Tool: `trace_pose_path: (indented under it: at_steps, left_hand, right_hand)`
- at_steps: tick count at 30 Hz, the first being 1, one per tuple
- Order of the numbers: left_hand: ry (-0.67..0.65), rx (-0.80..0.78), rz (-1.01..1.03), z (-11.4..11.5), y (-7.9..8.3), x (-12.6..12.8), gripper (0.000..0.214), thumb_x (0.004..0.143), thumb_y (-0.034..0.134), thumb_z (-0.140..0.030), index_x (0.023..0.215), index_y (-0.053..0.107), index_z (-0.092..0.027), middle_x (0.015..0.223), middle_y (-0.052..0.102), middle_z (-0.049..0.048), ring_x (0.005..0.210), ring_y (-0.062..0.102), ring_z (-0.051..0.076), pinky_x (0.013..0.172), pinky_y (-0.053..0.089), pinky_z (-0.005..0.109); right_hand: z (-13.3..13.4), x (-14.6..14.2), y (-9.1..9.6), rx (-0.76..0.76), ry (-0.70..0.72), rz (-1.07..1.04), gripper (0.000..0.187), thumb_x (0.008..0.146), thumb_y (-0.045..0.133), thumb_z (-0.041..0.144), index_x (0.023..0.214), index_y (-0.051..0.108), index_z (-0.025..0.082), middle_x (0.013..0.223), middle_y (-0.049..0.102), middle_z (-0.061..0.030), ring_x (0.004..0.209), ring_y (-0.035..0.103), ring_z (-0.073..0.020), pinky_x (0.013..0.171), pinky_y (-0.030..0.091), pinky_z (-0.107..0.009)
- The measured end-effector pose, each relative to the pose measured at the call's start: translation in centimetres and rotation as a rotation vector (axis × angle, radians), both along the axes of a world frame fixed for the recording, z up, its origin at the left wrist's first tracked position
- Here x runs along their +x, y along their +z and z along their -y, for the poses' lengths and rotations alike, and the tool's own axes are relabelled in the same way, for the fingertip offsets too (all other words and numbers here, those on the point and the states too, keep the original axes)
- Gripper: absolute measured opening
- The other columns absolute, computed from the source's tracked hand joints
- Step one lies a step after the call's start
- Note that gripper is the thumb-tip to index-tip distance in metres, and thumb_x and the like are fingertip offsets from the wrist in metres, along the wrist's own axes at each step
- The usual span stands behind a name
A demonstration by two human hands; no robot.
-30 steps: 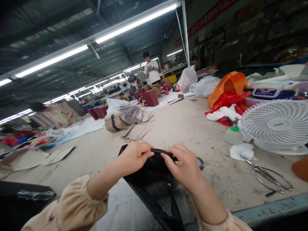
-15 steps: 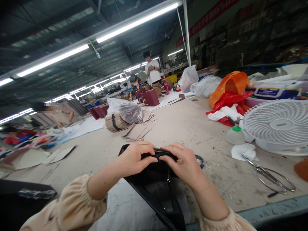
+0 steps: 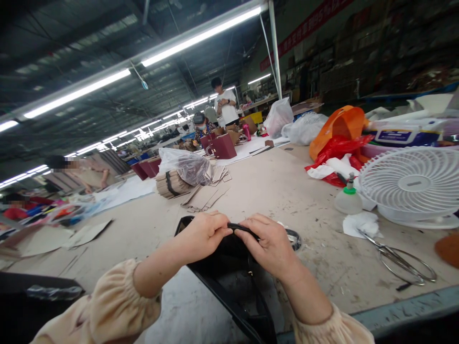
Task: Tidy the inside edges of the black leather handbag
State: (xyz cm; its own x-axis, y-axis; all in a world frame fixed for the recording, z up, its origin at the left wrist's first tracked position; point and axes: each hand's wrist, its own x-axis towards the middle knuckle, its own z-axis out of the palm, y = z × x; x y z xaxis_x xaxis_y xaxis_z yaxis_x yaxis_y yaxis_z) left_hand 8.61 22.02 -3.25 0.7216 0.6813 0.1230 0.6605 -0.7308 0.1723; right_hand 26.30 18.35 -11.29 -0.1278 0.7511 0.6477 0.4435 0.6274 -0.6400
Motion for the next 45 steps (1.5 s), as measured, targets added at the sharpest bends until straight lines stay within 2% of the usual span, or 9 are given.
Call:
trace_pose_path:
  at_steps: [7, 14, 17, 19, 22, 27, 33, 40, 45]
  left_hand:
    - [0.082, -0.061, 0.1, -0.1, 0.0, 0.0, 0.024, 0.081, 0.056, -0.023, 0.059, 0.052, -0.016, 0.062, 0.059, 0.0003, 0.059, 0.051, 0.011, 0.058, 0.036, 0.023]
    - [0.059, -0.06, 0.131, -0.2, -0.1, -0.2, 0.021, 0.082, 0.057, -0.022, 0.062, 0.057, -0.016, 0.063, 0.058, 0.0001, 0.06, 0.051, 0.011, 0.057, 0.035, 0.023]
    - [0.069, -0.069, 0.142, -0.3, 0.0, -0.2, 0.02, 0.08, 0.059, -0.02, 0.061, 0.056, -0.016, 0.061, 0.057, -0.0007, 0.058, 0.049, 0.011, 0.056, 0.035, 0.023]
    - [0.092, -0.079, 0.145, -0.4, 0.1, -0.1, 0.019, 0.08, 0.059, -0.019, 0.061, 0.057, -0.016, 0.06, 0.057, -0.001, 0.056, 0.049, 0.011, 0.055, 0.034, 0.023]
    - [0.136, -0.077, 0.138, -0.6, 0.1, 0.1, 0.018, 0.08, 0.059, -0.02, 0.063, 0.06, -0.015, 0.062, 0.059, 0.0001, 0.058, 0.051, 0.011, 0.055, 0.035, 0.023]
    - [0.147, -0.066, 0.096, -0.8, 0.0, 0.0, 0.015, 0.08, 0.058, -0.02, 0.067, 0.064, -0.016, 0.066, 0.064, 0.0012, 0.062, 0.055, 0.013, 0.058, 0.037, 0.024]
    - [0.115, -0.062, 0.046, -0.8, 0.8, -2.2, 0.017, 0.079, 0.065, -0.033, 0.071, 0.065, -0.018, 0.075, 0.069, -0.0001, 0.071, 0.06, 0.014, 0.07, 0.041, 0.025]
    - [0.044, -0.059, 0.004, -1.6, 1.6, -4.0, 0.025, 0.085, 0.059, -0.032, 0.067, 0.065, -0.016, 0.068, 0.065, 0.0013, 0.067, 0.057, 0.013, 0.064, 0.041, 0.023]
    - [0.113, -0.026, 0.019, -1.8, 0.9, -4.0, 0.025, 0.086, 0.056, -0.031, 0.068, 0.065, -0.016, 0.068, 0.064, 0.0019, 0.066, 0.057, 0.013, 0.063, 0.04, 0.023]
  right_hand:
    - [0.0, -1.0, 0.1, 0.074, -0.138, 0.022, 0.011, 0.084, 0.055, 0.02, 0.084, 0.066, 0.018, 0.072, 0.059, -0.0032, 0.068, 0.056, -0.0153, 0.062, 0.042, -0.028]
    - [-0.2, -0.6, 0.5, 0.078, -0.123, 0.087, 0.014, 0.084, 0.053, 0.022, 0.077, 0.065, 0.02, 0.068, 0.059, -0.0033, 0.064, 0.055, -0.0151, 0.06, 0.042, -0.028]
    - [-0.5, 0.3, 1.1, -0.036, -0.01, 0.151, 0.014, 0.086, 0.053, 0.024, 0.084, 0.066, 0.021, 0.074, 0.063, -0.0035, 0.07, 0.058, -0.0157, 0.063, 0.044, -0.027]
    - [-0.7, 0.8, 1.4, -0.105, 0.068, 0.192, 0.017, 0.086, 0.054, 0.026, 0.096, 0.067, 0.022, 0.085, 0.065, -0.0045, 0.079, 0.06, -0.0168, 0.068, 0.046, -0.027]
    - [-1.0, 1.0, 1.7, -0.13, 0.084, 0.195, 0.029, 0.084, 0.058, 0.031, 0.11, 0.064, 0.022, 0.098, 0.066, -0.0061, 0.088, 0.061, -0.0188, 0.075, 0.048, -0.029]
    - [-1.4, 0.0, 1.2, -0.106, 0.035, 0.088, 0.02, 0.089, 0.053, 0.031, 0.091, 0.07, 0.021, 0.083, 0.067, -0.0048, 0.079, 0.062, -0.0166, 0.069, 0.048, -0.027]
    - [-1.5, -0.4, 0.9, -0.057, -0.038, 0.058, 0.018, 0.087, 0.056, 0.03, 0.084, 0.072, 0.022, 0.078, 0.066, -0.0042, 0.073, 0.061, -0.0161, 0.064, 0.047, -0.027]
    - [-1.8, -0.3, 0.7, -0.015, -0.077, 0.027, 0.016, 0.085, 0.059, 0.031, 0.077, 0.071, 0.022, 0.076, 0.066, -0.0039, 0.071, 0.061, -0.0163, 0.063, 0.047, -0.027]
    - [-1.9, -0.4, 0.7, -0.035, -0.074, 0.021, 0.014, 0.084, 0.06, 0.03, 0.077, 0.07, 0.022, 0.077, 0.065, -0.0032, 0.071, 0.061, -0.016, 0.064, 0.046, -0.027]
